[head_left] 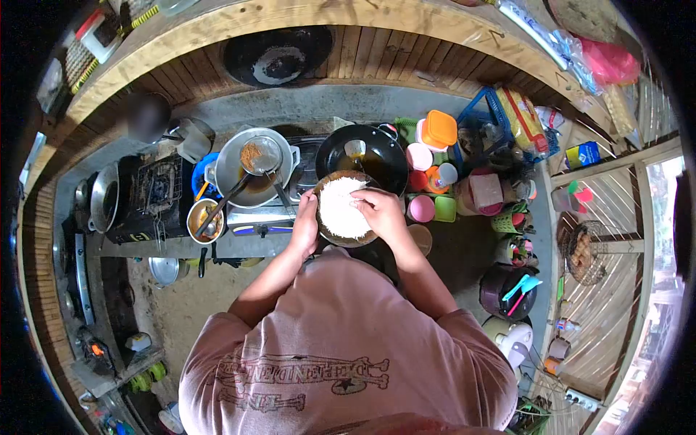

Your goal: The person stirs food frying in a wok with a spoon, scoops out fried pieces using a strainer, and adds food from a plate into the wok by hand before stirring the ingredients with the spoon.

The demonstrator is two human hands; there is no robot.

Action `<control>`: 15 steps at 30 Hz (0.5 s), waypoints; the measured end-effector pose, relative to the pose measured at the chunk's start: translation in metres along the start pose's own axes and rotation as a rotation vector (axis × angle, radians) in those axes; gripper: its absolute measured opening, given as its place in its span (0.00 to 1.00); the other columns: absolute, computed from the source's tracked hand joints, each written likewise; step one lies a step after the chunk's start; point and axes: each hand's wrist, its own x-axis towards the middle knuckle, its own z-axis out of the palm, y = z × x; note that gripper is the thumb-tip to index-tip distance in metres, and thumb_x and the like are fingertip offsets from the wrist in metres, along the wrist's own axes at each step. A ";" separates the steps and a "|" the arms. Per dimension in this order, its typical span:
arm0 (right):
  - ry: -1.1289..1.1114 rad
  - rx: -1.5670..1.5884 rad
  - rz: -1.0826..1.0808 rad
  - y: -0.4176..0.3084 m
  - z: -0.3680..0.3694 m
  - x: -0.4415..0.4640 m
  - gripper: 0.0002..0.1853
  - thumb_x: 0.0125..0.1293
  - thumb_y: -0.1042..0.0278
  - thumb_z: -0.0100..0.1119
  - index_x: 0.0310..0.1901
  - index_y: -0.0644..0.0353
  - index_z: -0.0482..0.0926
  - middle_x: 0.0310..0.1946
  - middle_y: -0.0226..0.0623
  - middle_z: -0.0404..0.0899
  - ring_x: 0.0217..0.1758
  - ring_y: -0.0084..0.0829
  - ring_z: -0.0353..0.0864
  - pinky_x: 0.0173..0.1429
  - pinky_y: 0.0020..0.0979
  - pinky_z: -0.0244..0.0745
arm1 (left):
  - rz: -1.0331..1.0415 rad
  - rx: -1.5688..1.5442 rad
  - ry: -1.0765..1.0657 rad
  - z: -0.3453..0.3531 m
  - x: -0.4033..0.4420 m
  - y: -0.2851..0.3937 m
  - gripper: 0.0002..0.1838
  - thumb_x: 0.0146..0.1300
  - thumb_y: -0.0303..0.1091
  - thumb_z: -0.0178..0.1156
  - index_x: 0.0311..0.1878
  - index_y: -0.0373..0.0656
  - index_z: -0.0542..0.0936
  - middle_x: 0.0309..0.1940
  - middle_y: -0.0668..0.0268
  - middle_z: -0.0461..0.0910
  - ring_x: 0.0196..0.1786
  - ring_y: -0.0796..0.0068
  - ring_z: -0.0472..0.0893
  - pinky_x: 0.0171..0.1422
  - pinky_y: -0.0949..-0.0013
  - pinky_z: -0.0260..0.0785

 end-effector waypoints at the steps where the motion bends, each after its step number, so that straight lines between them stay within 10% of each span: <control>1: -0.030 -0.034 -0.007 0.004 -0.006 0.003 0.10 0.62 0.79 0.66 0.46 0.64 0.86 0.41 0.42 0.87 0.41 0.32 0.87 0.46 0.29 0.80 | -0.011 -0.016 0.011 0.002 0.003 -0.005 0.19 0.81 0.40 0.40 0.67 0.41 0.66 0.59 0.61 0.75 0.62 0.70 0.75 0.70 0.63 0.66; 6: -0.153 0.444 0.348 0.050 -0.020 0.017 0.13 0.66 0.74 0.67 0.50 0.69 0.84 0.41 0.35 0.87 0.40 0.19 0.83 0.45 0.25 0.79 | 0.036 -0.011 0.084 0.029 0.013 -0.020 0.18 0.81 0.40 0.40 0.67 0.45 0.67 0.61 0.62 0.74 0.64 0.71 0.74 0.71 0.62 0.65; 15: -0.172 1.000 0.396 0.086 -0.065 0.098 0.13 0.68 0.76 0.64 0.52 0.71 0.80 0.43 0.36 0.84 0.45 0.25 0.83 0.50 0.28 0.81 | 0.077 -0.013 0.229 0.056 0.038 -0.044 0.20 0.80 0.41 0.42 0.68 0.41 0.65 0.60 0.61 0.73 0.64 0.70 0.72 0.70 0.64 0.65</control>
